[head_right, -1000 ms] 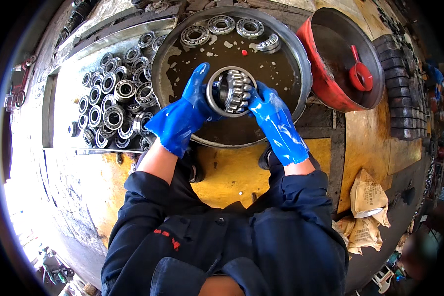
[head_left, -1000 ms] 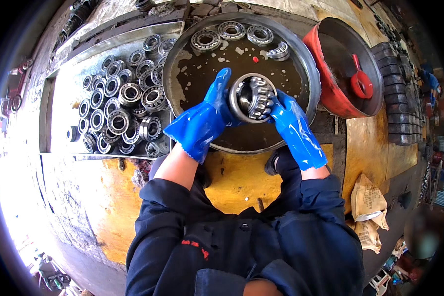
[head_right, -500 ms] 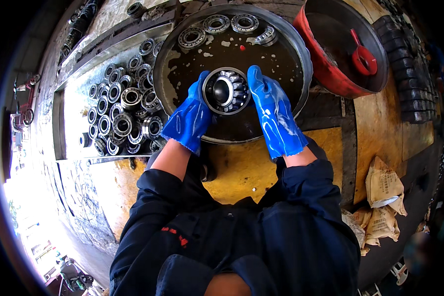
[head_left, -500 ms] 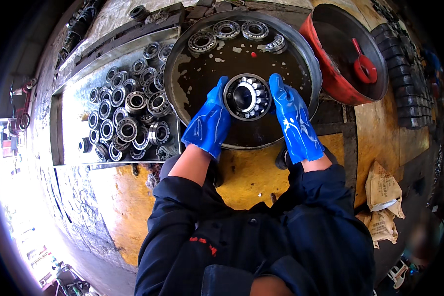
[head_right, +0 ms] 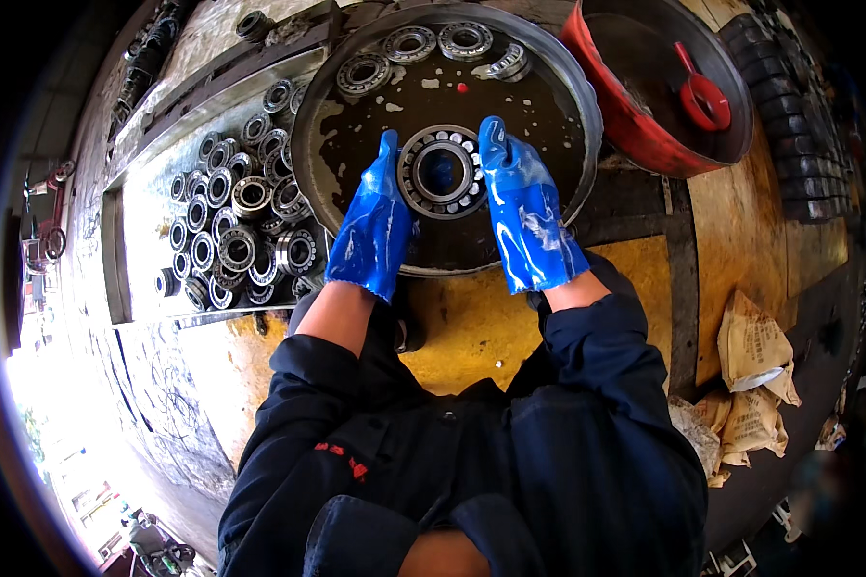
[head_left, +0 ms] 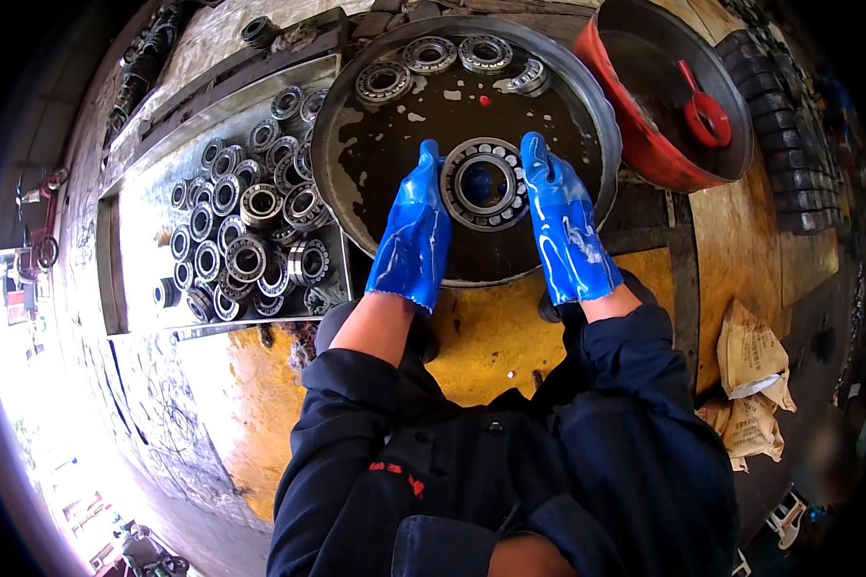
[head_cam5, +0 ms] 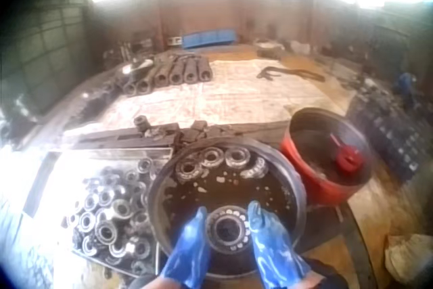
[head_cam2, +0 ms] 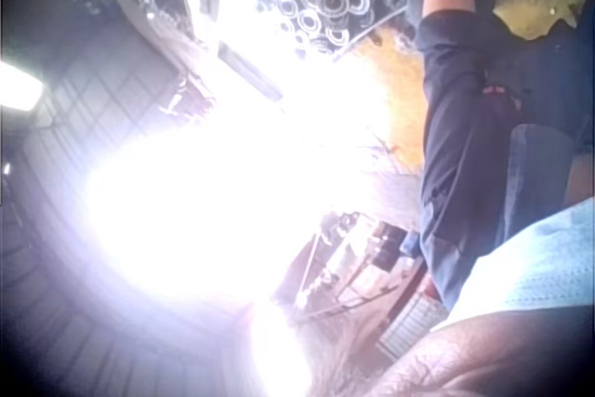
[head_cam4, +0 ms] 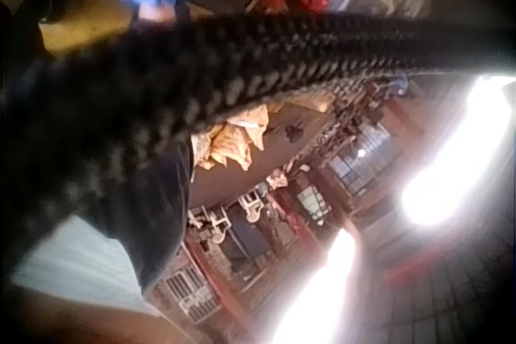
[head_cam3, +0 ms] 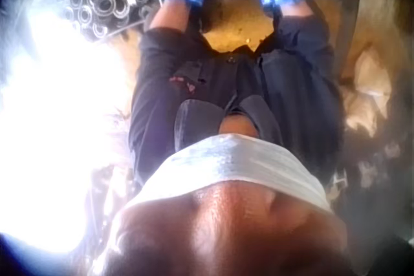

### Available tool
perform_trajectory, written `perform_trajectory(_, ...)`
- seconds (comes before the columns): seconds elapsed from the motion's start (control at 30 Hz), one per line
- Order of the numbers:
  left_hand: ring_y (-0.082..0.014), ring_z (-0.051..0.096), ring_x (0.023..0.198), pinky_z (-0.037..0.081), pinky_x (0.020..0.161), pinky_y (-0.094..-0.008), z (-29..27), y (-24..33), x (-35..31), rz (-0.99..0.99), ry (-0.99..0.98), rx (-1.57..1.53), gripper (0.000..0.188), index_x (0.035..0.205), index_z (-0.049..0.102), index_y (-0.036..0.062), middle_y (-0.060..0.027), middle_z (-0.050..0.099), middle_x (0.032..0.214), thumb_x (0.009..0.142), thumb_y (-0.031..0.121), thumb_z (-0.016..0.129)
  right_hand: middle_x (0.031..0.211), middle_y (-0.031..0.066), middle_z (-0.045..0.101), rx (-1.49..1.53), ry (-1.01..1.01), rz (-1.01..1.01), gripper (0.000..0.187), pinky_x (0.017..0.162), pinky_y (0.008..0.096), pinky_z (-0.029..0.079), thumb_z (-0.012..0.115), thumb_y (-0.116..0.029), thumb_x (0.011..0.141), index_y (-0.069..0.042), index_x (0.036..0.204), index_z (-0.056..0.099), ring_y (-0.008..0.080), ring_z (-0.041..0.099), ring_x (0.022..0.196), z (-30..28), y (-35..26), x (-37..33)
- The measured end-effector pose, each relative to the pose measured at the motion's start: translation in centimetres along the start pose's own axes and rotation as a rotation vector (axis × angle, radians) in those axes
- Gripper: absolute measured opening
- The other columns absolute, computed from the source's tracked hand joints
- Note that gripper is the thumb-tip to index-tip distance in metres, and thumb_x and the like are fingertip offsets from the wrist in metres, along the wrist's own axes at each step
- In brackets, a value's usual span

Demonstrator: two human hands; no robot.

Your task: The person sits on the floor and repeatedly picks up metal bearings from a tray, dips them into a bucket of dark liquid, and rubs them with gloved hands. The person places the cleaned bearings back into the tray.

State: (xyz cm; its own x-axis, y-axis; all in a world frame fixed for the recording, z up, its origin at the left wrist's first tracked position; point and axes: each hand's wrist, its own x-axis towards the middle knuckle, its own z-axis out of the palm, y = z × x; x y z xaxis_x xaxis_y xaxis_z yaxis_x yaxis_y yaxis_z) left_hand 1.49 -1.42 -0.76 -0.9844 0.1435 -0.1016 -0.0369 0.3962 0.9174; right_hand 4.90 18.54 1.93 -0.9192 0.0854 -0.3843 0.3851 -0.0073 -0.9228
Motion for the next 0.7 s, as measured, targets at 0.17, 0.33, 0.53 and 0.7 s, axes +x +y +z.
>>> perform_trajectory(0.17, -0.0235, 0.066, 0.113, 0.053, 0.095, -0.0344, 0.1, 0.6, 0.4, -0.208, -0.076, -0.510, 0.036, 0.134, 0.060, 0.0071, -0.0134, 0.071, 0.121, 0.101, 0.019, 0.058, 0.107, 0.0201, 0.072, 0.052, 0.012, 0.013, 0.058, 0.085, 0.0426, 0.051, 0.048, -0.053, 0.102, -0.002, 0.122, 0.069, 0.0313, 0.067, 0.098, -0.2, -0.1, 0.4)
perform_trajectory(0.33, -0.0208, 0.067, 0.112, 0.053, 0.096, -0.0323, 0.2, 0.6, 1.2, -0.384, -0.132, -0.937, 0.035, 0.133, 0.060, 0.0064, -0.0136, 0.071, 0.120, 0.098, 0.009, 0.061, 0.108, 0.0207, 0.072, 0.030, 0.037, -0.012, 0.059, 0.087, 0.0431, 0.051, 0.047, -0.054, 0.102, -0.002, 0.122, 0.069, 0.0323, 0.067, 0.100, 0.0, 0.5, 1.2)
perform_trajectory(0.53, -0.0219, 0.064, 0.115, 0.050, 0.100, -0.0327, -0.7, 2.4, -0.5, -0.173, -0.183, -0.659, 0.033, 0.133, 0.059, 0.0021, -0.0141, 0.068, 0.124, 0.101, 0.010, 0.057, 0.110, 0.0215, 0.071, -0.387, 0.085, -0.116, 0.060, 0.089, 0.0438, 0.050, 0.047, -0.054, 0.102, -0.002, 0.122, 0.069, 0.0334, 0.067, 0.103, 0.8, -0.1, 1.2)
perform_trajectory(0.7, -0.0235, 0.061, 0.118, 0.047, 0.103, -0.0335, -2.6, 4.3, -2.7, 0.187, -0.179, -0.225, 0.034, 0.133, 0.059, -0.0020, -0.0145, 0.066, 0.128, 0.104, 0.014, 0.052, 0.112, 0.0221, 0.071, -0.641, 0.120, -0.169, 0.061, 0.091, 0.0443, 0.050, 0.046, -0.055, 0.102, -0.003, 0.122, 0.069, 0.0344, 0.067, 0.105, 1.4, -0.5, 1.6)
